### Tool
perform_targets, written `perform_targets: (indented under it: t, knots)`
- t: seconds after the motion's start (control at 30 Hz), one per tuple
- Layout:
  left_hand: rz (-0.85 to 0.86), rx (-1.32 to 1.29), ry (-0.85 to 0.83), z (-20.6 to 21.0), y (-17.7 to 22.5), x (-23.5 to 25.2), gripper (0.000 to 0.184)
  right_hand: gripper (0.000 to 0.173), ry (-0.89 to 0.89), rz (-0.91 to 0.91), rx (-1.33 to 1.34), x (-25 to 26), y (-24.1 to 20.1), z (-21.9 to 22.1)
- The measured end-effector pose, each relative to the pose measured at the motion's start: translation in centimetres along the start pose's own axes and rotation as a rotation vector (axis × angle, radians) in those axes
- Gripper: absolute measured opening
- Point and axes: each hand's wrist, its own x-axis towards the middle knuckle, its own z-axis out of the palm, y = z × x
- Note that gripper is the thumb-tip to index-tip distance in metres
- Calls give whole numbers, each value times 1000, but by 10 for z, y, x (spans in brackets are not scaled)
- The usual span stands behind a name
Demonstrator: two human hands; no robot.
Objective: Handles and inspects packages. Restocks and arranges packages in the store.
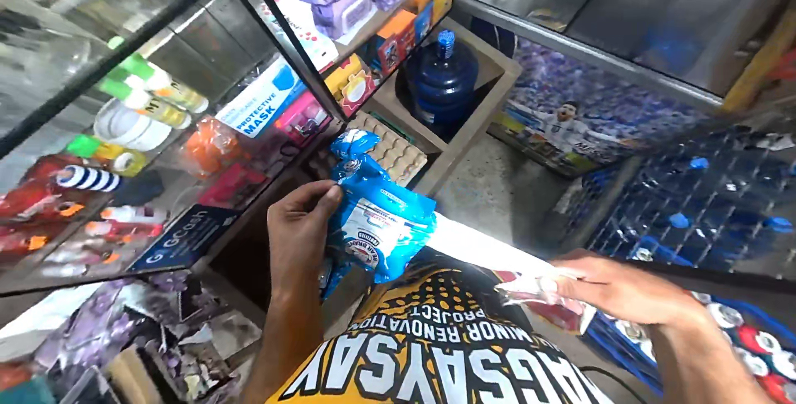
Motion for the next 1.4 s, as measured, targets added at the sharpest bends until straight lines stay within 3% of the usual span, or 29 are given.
perform_targets:
  t: [0.17, 0.3, 0.4, 0.5, 0.6, 0.67, 0.77, 0.97, 1.1, 1.3, 1.4]
  knots:
    - [24, 57, 148, -8, -2, -16, 10, 37, -118, -46, -6, 11, -4, -14]
    - [3, 2, 212, -23, -11, -29, 12, 39, -162, -402, -136, 25, -29, -21]
    - [-195, -97, 182, -16, -36, -22, 15, 37, -231, -615, -144, 51, -82, -15]
    - [-432, -114, -16, 17, -73, -12, 24, 33, -271, -486, -95, 87, -140, 1]
    - [-437, -285, -130, 58, -102, -14, 22, 29, -251, -334, -2, 136, -169, 3]
    - [-423, -410, -137, 82, -89, -20, 19, 32, -265, -322, 84, 161, -168, 0]
    - [-427, -399, -305, 110, -64, -32, 28, 32, -257, -273, 135, 168, -168, -5]
    - [-358, -412, -309, 144, -29, -41, 16, 33, -194, -354, 236, 142, -181, -20]
    - [-204, -87, -286, 146, -14, -29, 11, 33, -94, -396, 193, 123, -179, -29]
    - [-30, 313, -207, 150, -16, -13, 37, 33, -1, -369, 261, 84, -148, -47]
    - [37, 319, -167, 130, -13, -6, 34, 34, 53, -283, 193, 49, -122, -47]
